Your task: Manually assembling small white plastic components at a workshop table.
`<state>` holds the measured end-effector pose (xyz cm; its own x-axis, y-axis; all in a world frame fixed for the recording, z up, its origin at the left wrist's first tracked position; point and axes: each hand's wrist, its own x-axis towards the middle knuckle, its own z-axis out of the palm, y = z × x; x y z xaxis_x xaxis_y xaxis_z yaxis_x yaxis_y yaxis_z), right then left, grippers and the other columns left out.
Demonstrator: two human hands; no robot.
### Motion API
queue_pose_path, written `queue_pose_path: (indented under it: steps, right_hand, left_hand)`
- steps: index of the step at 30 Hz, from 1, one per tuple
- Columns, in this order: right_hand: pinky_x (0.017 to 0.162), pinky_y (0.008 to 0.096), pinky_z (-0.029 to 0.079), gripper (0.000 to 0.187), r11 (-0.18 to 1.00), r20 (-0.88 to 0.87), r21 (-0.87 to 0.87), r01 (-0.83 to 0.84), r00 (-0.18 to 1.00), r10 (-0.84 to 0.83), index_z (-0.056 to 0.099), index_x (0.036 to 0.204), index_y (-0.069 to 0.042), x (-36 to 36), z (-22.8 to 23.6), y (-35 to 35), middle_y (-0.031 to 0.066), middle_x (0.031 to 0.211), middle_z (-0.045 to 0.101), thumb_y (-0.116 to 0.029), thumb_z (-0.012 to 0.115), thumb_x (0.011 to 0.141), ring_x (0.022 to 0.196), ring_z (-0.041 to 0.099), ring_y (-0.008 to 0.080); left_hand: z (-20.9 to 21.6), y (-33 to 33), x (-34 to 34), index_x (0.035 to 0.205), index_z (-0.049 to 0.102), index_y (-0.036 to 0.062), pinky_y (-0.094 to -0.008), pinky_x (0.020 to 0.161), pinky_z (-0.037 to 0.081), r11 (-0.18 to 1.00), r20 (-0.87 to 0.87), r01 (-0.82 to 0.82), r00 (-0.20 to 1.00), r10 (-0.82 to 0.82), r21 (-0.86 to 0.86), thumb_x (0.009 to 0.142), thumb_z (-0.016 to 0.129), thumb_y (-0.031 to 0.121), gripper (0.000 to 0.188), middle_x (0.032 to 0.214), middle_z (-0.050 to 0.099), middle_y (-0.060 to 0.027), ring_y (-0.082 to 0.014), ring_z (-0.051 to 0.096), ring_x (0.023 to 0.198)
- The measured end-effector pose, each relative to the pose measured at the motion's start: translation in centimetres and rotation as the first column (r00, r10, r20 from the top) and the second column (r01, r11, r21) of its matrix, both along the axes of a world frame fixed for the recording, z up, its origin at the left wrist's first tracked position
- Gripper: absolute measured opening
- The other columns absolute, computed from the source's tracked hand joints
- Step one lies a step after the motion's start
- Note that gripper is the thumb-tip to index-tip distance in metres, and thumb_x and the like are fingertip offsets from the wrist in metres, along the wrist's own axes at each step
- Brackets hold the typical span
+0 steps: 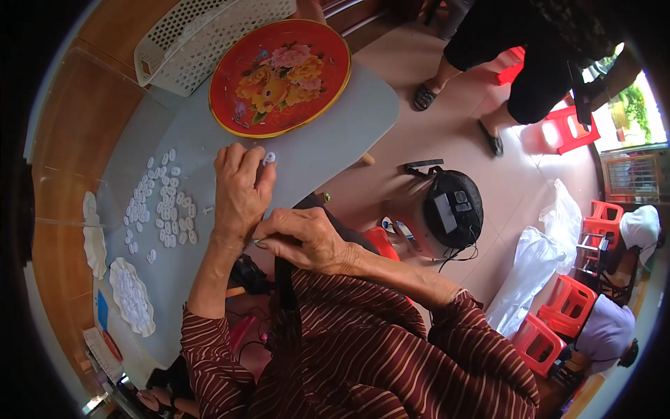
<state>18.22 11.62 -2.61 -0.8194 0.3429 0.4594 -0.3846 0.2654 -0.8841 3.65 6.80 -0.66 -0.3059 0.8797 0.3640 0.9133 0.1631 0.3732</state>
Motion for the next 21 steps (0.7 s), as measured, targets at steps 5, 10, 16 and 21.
queue_pose_path:
  steps: [5, 10, 16, 21]
  right_hand:
    - [0.06, 0.0264, 0.047, 0.012, 0.997, -0.055, -0.031, 0.066, 0.996, -0.068, 0.061, 0.088, 0.0, -0.4, 0.3, 0.5, 0.0075, 0.082, 0.061, 0.002, 0.067, 0.079, 0.068, 0.059, 0.0151]
    - [0.062, 0.0248, 0.046, 0.011, 0.959, 0.088, -0.278, 0.06, 0.995, -0.036, 0.058, 0.091, 0.001, -1.3, 1.4, 0.6, 0.0058, 0.083, 0.06, 0.001, 0.061, 0.081, 0.072, 0.055, 0.0095]
    - [0.061, 0.0203, 0.043, 0.009, 0.935, 0.045, -0.352, 0.038, 0.999, -0.024, 0.056, 0.092, 0.001, -5.9, 0.5, 2.4, 0.0018, 0.079, 0.059, 0.003, 0.054, 0.084, 0.068, 0.051, 0.0052]
    - [0.06, 0.02, 0.044, 0.008, 0.899, 0.053, -0.429, -0.085, 0.991, 0.119, 0.057, 0.092, 0.001, -7.6, 1.3, 1.9, 0.0017, 0.078, 0.059, 0.002, 0.052, 0.085, 0.067, 0.052, 0.005]
  left_hand:
    - [-0.3, -0.2, -0.3, 0.085, 0.051, 0.0004, -0.0441, 0.078, 0.039, 0.999, 0.03, -0.011, 1.0, 0.01, 0.041, 0.074, 0.06, 0.003, 0.014, 0.088, 0.046, -0.0143, -0.0331, 0.045, 0.086]
    - [0.6, -2.7, -1.2, 0.084, 0.049, 0.0002, -0.044, 0.076, 0.04, 0.999, 0.104, -0.02, 0.994, 0.017, 0.025, 0.071, 0.059, -0.002, 0.016, 0.084, 0.048, -0.0157, -0.0355, 0.046, 0.085]
    - [1.1, -4.9, -1.4, 0.093, 0.054, -0.0016, -0.0371, 0.069, 0.046, 0.987, 0.425, -0.163, 0.894, 0.142, 0.012, 0.078, 0.057, -0.002, 0.015, 0.083, 0.057, -0.0162, -0.0298, 0.056, 0.078]
    - [1.9, -6.3, -1.6, 0.097, 0.058, -0.0012, -0.0288, 0.065, 0.045, 0.975, 0.574, -0.218, 0.804, 0.152, 0.047, 0.083, 0.056, 0.001, 0.014, 0.081, 0.058, -0.0092, -0.0165, 0.055, 0.072]
